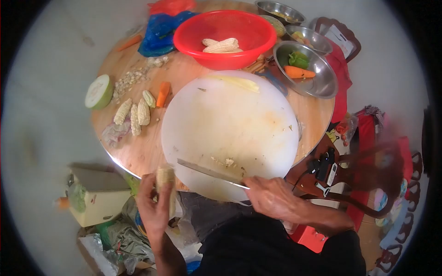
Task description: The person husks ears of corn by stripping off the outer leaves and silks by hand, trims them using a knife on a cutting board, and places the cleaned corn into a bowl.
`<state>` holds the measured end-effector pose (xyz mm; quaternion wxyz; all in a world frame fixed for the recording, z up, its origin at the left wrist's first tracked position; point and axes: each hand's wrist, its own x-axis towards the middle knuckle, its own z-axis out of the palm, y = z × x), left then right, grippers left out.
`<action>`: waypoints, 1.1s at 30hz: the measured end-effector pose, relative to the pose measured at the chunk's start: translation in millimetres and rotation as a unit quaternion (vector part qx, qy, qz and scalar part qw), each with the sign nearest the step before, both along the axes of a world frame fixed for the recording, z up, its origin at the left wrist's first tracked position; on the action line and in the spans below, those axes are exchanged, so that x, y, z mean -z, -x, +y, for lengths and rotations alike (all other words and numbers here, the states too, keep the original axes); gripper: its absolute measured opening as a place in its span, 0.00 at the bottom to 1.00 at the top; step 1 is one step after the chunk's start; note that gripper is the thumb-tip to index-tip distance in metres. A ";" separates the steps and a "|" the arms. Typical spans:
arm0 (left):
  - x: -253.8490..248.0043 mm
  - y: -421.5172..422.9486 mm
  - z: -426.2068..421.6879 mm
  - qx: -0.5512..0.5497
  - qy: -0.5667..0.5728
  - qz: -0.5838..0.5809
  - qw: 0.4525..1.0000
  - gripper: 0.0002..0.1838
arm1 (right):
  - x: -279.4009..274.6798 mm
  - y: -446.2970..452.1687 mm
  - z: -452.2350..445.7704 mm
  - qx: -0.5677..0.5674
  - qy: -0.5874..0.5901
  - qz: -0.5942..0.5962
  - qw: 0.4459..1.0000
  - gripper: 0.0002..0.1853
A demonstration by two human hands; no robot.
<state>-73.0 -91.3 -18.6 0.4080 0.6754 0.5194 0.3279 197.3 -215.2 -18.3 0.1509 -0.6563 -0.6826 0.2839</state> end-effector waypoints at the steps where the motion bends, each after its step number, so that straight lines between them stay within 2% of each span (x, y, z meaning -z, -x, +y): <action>1: 3.0 4.7 0.8 -0.043 0.008 -0.113 0.993 0.15 | -6.8 -4.1 -1.9 0.016 -0.065 -0.032 0.997 0.09; 2: 2.0 7.5 3.0 -0.009 -0.017 -0.139 0.990 0.17 | -12.0 -8.3 -3.6 0.033 -0.131 -0.064 0.989 0.10; 3: 0.5 8.1 1.2 -0.010 -0.022 -0.139 0.990 0.17 | -14.3 -12.7 -5.8 0.032 -0.136 -0.064 0.988 0.10; 6: -1.1 9.6 -5.8 0.021 -0.001 -0.199 0.980 0.23 | -18.2 -24.5 -10.8 0.094 -0.154 -0.158 0.971 0.09; 8: 1.8 0.3 -8.5 0.100 -0.023 -0.292 0.951 0.26 | -15.0 -32.7 -6.0 0.107 -0.157 -0.200 0.961 0.10; 9: 2.8 -5.9 -9.9 0.097 -0.028 -0.293 0.951 0.26 | -11.8 -37.0 -1.3 0.123 -0.158 -0.239 0.950 0.10; 11: 1.1 -19.4 -10.9 0.134 -0.078 -0.316 0.936 0.27 | 1.3 -47.9 11.3 0.130 -0.163 -0.243 0.947 0.12; 13: -3.0 -25.5 -10.7 0.145 -0.091 -0.301 0.938 0.27 | 17.8 -58.9 23.3 0.172 -0.163 -0.259 0.936 0.15; 15: 0.9 -29.9 -5.9 0.169 -0.171 -0.241 0.940 0.28 | 22.3 -62.5 24.2 0.171 -0.179 -0.256 0.934 0.15; 17: 4.6 -28.9 0.5 0.166 -0.216 -0.212 0.939 0.31 | 23.9 -62.1 18.3 0.202 -0.171 -0.220 0.939 0.14; 18: 5.6 -29.5 1.2 0.163 -0.223 -0.204 0.939 0.31 | 23.8 -65.3 11.7 0.187 -0.223 -0.180 0.940 0.12; 19: 6.9 -29.9 2.0 0.162 -0.227 -0.196 0.940 0.32 | 20.2 -70.2 3.6 0.182 -0.227 -0.182 0.939 0.12; 20: 8.6 -29.5 2.9 0.161 -0.221 -0.210 0.939 0.34 | 13.6 -74.7 -6.7 0.213 -0.126 -0.070 0.966 0.11; 21: 8.6 -29.0 3.3 0.158 -0.223 -0.212 0.938 0.34 | 6.2 -74.2 -15.0 0.240 -0.021 0.043 0.970 0.10; 22: 8.6 -28.5 3.7 0.150 -0.212 -0.219 0.941 0.34 | -4.0 -69.4 -21.9 0.238 -0.022 0.040 0.970 0.10; 23: 8.7 -27.8 4.2 0.142 -0.201 -0.226 0.943 0.33 | -15.2 -64.8 -28.6 0.303 0.055 0.174 0.935 0.09; 24: 10.9 -27.6 5.2 0.139 -0.203 -0.228 0.942 0.33 | -19.7 -61.0 -33.5 0.359 0.132 0.303 0.873 0.09; 25: 15.2 -27.8 6.9 0.130 -0.178 -0.274 0.936 0.31 | -16.5 -58.4 -38.2 0.358 0.132 0.300 0.874 0.09; 27: 21.4 -27.6 9.4 0.119 -0.150 -0.323 0.927 0.28 | -4.6 -56.7 -50.2 0.388 0.143 0.402 0.817 0.07; 29: 25.3 -24.7 13.0 0.108 -0.094 -0.392 0.909 0.23 | 10.5 -54.6 -54.5 0.389 0.143 0.405 0.815 0.08; 31: 28.6 -24.3 14.7 0.099 -0.077 -0.385 0.914 0.22 | 20.1 -52.6 -51.8 0.379 0.131 0.419 0.814 0.09; 32: 28.2 -25.4 16.2 0.082 -0.043 -0.402 0.911 0.24 | 28.8 -59.1 -47.9 0.337 0.115 0.378 0.854 0.11; 33: 27.2 -26.6 18.0 0.064 -0.011 -0.417 0.907 0.25 | 26.8 -61.0 -40.1 0.337 0.113 0.380 0.854 0.11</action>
